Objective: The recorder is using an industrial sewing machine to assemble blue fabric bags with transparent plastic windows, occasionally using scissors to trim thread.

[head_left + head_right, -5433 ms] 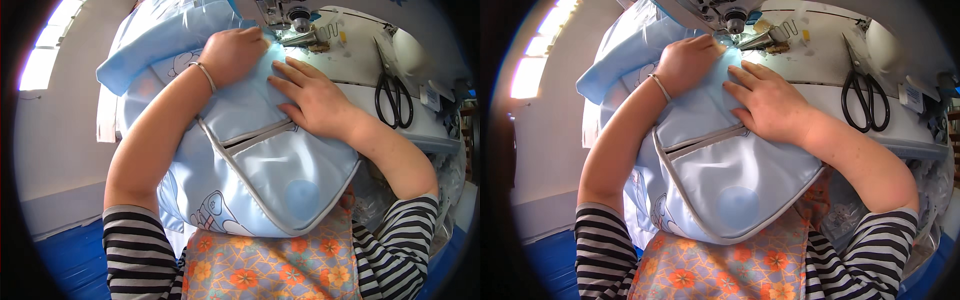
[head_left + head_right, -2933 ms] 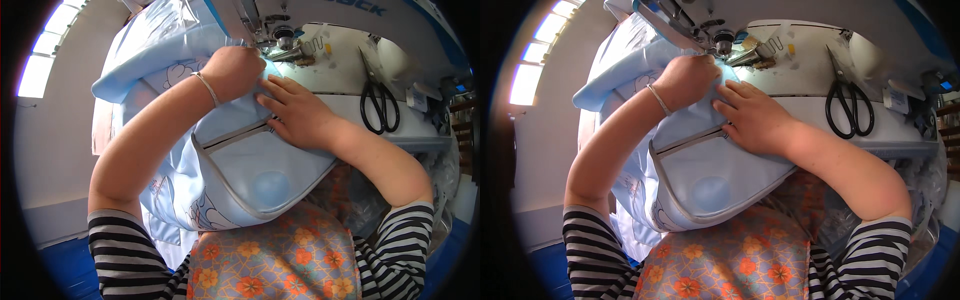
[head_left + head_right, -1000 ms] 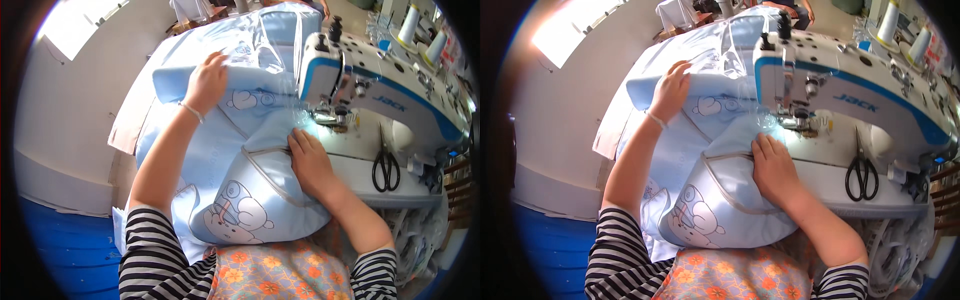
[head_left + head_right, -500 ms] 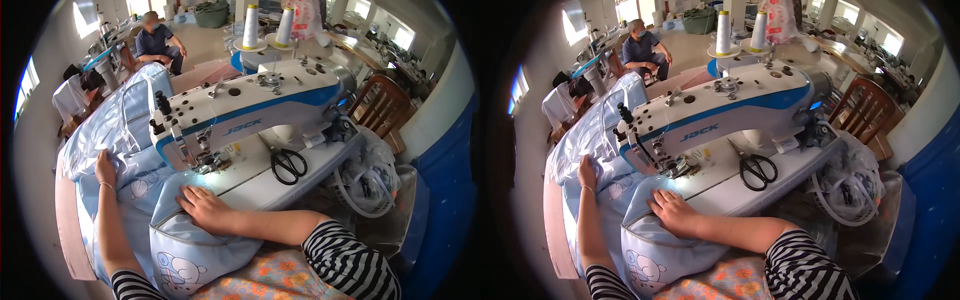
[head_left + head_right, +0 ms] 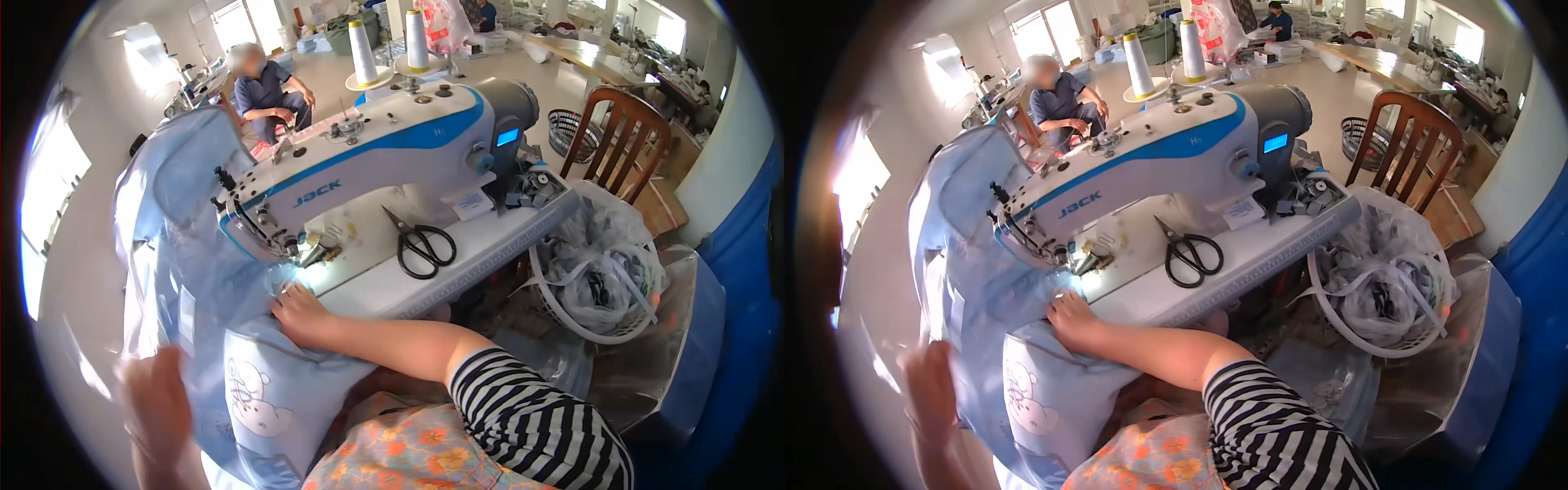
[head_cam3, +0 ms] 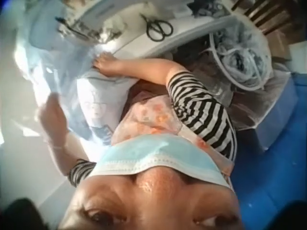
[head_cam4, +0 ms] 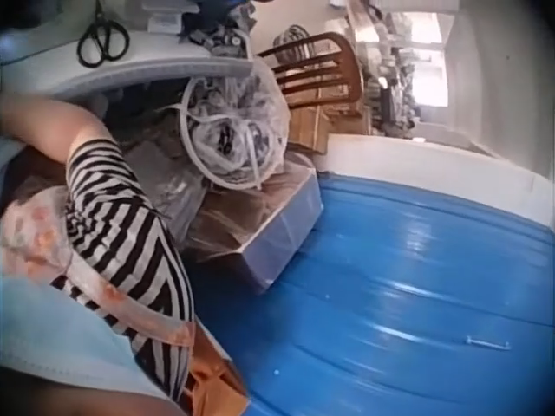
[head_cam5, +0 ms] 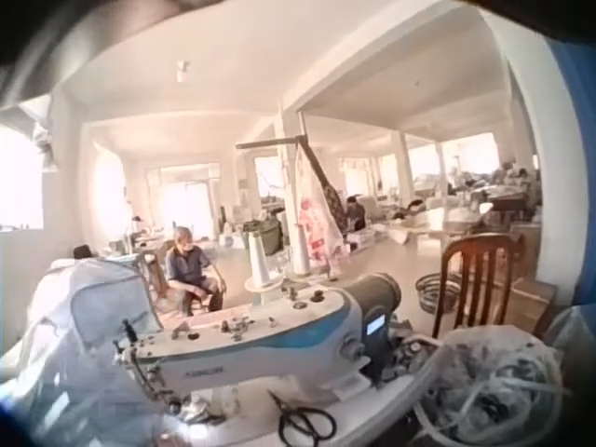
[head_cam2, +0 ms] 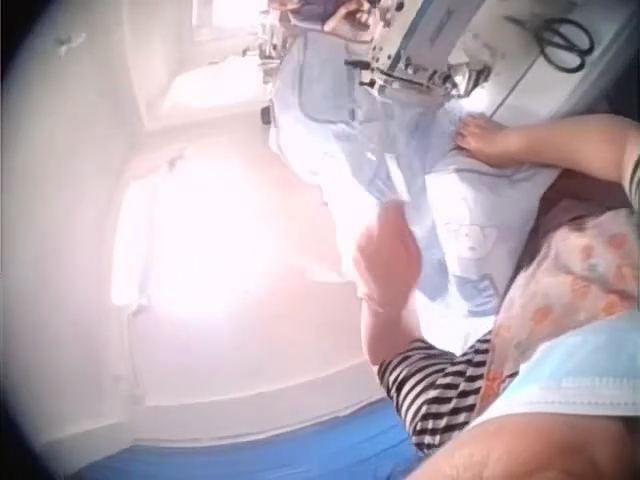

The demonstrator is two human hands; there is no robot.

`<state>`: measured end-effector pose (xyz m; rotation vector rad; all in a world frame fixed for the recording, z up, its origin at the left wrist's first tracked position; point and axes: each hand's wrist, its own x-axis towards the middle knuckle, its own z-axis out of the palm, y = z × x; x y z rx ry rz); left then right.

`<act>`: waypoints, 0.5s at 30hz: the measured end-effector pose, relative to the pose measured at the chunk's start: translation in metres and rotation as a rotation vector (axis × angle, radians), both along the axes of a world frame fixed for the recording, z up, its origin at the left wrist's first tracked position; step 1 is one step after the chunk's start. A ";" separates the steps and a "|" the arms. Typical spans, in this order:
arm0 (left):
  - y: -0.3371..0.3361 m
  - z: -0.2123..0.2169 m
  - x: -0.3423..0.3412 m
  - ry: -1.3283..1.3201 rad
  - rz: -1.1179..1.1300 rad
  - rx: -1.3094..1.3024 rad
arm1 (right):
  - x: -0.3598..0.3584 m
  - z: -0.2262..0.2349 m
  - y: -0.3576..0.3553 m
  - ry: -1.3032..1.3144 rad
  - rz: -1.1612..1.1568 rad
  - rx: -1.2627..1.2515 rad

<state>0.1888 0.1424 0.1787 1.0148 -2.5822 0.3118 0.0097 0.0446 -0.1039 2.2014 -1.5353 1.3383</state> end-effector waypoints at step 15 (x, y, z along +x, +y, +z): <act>0.082 -0.190 -0.006 -0.025 -0.052 0.838 | -0.047 -0.003 0.136 -1.613 1.114 0.694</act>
